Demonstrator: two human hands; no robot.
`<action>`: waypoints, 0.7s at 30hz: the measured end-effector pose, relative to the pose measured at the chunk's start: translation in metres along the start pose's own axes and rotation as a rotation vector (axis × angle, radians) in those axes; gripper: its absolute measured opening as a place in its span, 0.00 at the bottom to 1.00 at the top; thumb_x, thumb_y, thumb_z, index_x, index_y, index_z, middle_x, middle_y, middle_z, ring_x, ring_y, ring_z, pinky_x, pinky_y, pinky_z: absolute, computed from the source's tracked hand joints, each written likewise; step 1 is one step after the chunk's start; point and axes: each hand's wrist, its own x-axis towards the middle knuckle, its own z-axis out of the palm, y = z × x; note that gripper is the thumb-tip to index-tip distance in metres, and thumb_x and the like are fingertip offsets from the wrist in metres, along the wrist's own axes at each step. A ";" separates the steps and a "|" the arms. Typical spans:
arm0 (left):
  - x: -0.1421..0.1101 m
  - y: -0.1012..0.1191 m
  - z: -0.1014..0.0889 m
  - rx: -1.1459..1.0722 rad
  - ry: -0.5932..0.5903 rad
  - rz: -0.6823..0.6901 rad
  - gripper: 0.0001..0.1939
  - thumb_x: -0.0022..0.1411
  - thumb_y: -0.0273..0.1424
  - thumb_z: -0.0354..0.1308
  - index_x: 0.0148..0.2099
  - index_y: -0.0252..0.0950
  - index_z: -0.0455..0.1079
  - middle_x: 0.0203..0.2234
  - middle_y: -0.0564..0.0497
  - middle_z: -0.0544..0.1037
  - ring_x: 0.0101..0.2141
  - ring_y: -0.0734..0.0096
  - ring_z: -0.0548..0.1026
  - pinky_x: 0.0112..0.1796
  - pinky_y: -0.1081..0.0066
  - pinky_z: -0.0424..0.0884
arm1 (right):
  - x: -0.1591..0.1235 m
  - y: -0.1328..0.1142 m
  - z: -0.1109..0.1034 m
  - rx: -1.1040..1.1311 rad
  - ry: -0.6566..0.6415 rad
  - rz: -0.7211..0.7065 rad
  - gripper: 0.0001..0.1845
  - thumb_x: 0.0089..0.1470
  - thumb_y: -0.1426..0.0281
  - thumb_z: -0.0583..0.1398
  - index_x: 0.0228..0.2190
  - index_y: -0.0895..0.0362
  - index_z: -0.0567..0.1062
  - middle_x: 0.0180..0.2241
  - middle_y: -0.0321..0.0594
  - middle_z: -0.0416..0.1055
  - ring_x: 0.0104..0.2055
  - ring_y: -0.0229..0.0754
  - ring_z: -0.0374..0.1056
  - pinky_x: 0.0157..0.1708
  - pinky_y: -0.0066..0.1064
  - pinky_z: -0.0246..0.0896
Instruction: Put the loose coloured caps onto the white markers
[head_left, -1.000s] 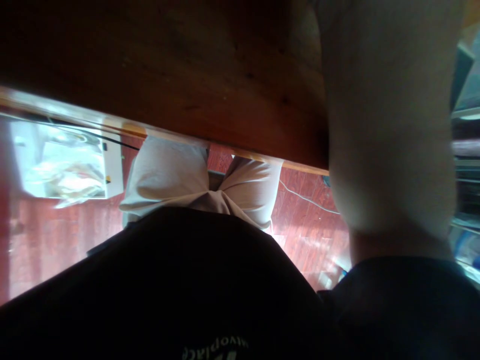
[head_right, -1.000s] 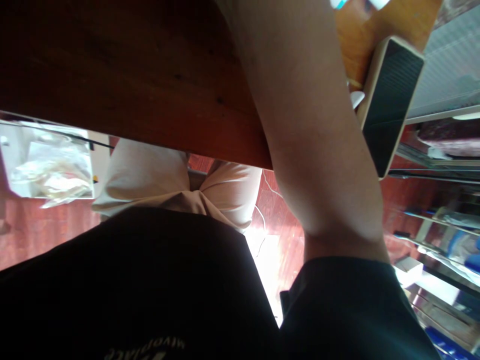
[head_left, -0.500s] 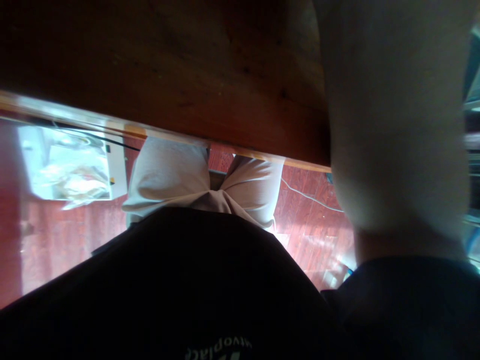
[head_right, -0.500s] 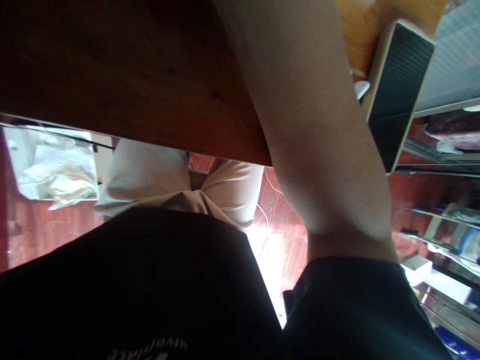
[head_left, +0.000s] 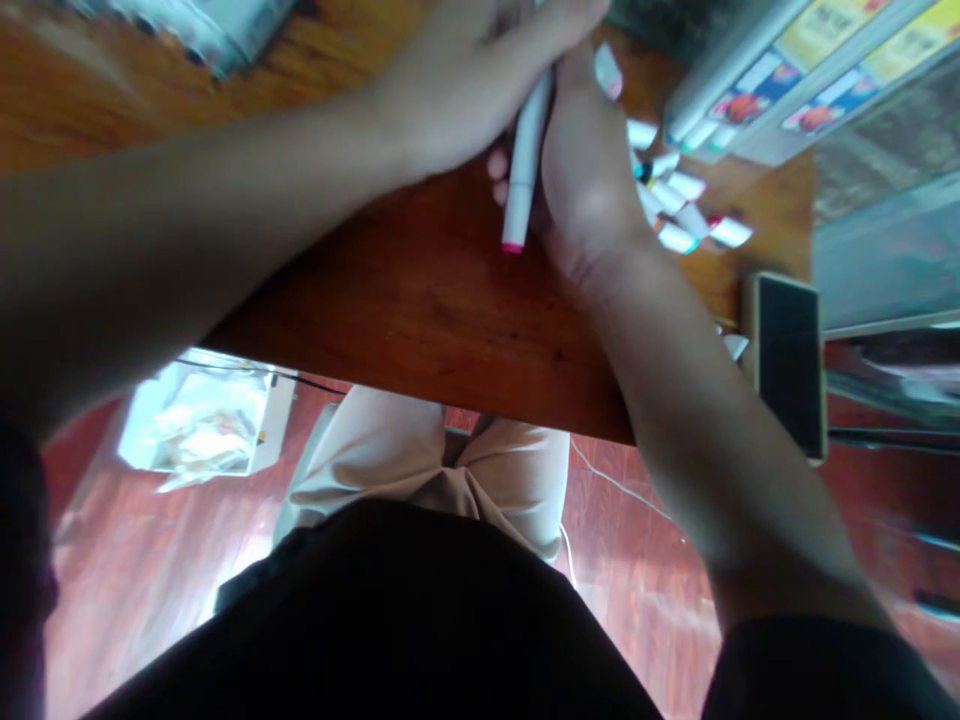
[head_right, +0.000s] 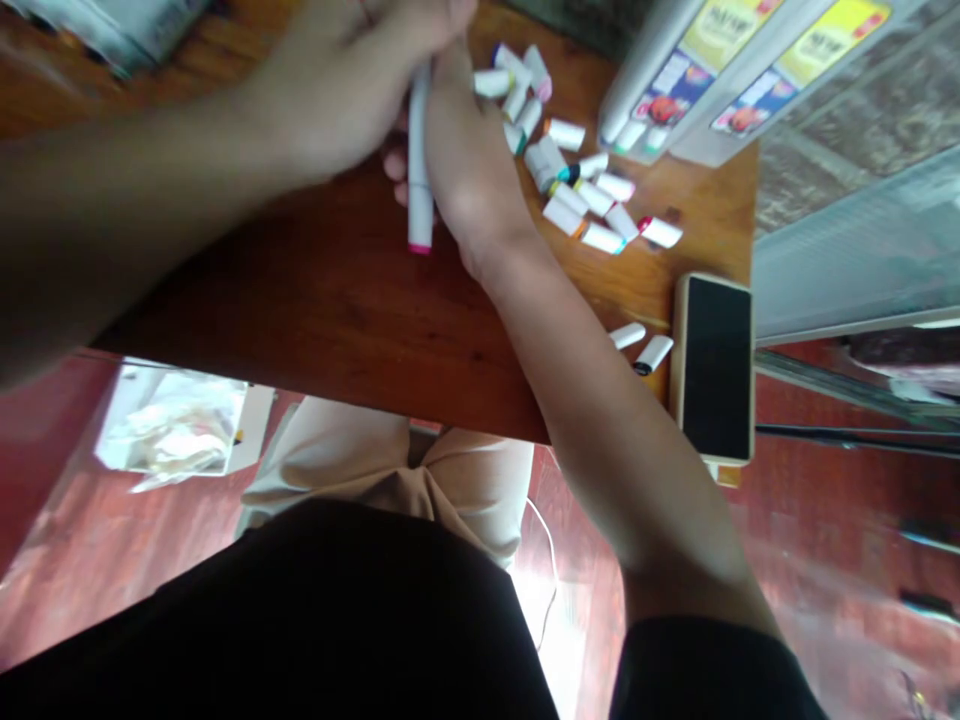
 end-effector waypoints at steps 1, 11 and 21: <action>0.001 0.003 -0.003 0.037 0.002 0.081 0.26 0.74 0.43 0.46 0.29 0.30 0.68 0.20 0.54 0.68 0.22 0.80 0.70 0.22 0.79 0.63 | 0.000 0.003 -0.001 0.001 0.009 0.000 0.31 0.69 0.49 0.45 0.24 0.59 0.65 0.17 0.30 0.62 0.17 0.31 0.63 0.12 0.21 0.59; 0.001 0.001 -0.002 0.043 -0.061 0.150 0.29 0.75 0.45 0.46 0.24 0.35 0.68 0.11 0.57 0.68 0.13 0.82 0.64 0.15 0.76 0.60 | 0.001 0.013 -0.010 -0.091 0.001 0.017 0.35 0.54 0.34 0.51 0.26 0.54 0.68 0.18 0.32 0.64 0.19 0.33 0.62 0.18 0.26 0.61; 0.001 0.001 -0.001 0.084 -0.041 0.165 0.31 0.75 0.45 0.44 0.22 0.34 0.66 0.11 0.55 0.66 0.13 0.83 0.61 0.15 0.76 0.58 | 0.003 0.015 -0.009 -0.078 -0.001 0.002 0.39 0.54 0.32 0.47 0.27 0.55 0.67 0.17 0.32 0.63 0.19 0.33 0.63 0.17 0.26 0.60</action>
